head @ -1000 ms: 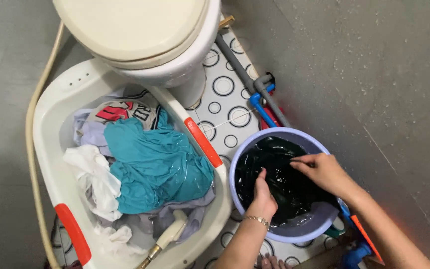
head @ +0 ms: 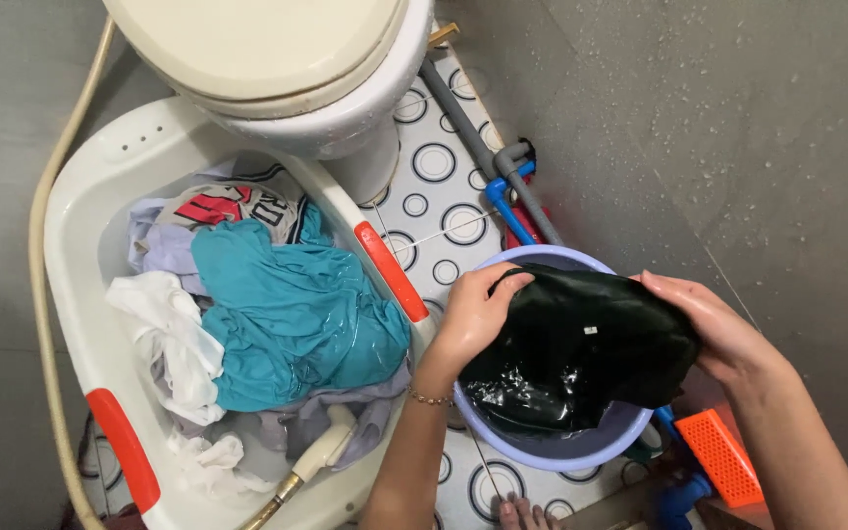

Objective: The person fills a purple bucket with water using a handheld bidet sprayer. They then submerge a dark garment in the bucket and wash it by hand, agitating the fabric and wringing it out repeatedly.

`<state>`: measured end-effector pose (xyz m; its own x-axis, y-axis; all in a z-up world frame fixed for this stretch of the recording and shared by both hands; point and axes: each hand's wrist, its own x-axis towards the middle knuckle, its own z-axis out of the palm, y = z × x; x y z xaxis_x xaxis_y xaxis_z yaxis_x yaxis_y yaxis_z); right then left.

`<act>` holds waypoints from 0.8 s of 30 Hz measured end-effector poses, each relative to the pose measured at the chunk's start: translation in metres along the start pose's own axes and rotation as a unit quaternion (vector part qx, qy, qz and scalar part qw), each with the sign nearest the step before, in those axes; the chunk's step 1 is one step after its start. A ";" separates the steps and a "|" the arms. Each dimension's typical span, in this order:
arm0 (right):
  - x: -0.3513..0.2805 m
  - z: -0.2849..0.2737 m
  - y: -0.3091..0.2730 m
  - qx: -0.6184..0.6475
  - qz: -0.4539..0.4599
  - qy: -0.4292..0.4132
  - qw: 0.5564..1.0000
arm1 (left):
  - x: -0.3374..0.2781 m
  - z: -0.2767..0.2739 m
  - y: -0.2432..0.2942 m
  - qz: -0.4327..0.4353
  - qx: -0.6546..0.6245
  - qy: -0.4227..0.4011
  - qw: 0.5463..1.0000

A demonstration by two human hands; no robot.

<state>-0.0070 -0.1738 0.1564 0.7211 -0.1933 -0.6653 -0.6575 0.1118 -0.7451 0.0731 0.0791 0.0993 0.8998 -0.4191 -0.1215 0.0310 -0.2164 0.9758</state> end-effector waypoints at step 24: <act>0.011 0.009 0.010 0.074 -0.016 0.035 0.997 | -0.012 -0.006 -0.010 -0.111 -0.156 -0.161 0.968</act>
<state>-0.0034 -0.1658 0.1415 0.7213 -0.2651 -0.6398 -0.5914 0.2451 -0.7683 0.0646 0.0918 0.0923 0.6753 -0.6563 -0.3366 0.3836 -0.0773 0.9202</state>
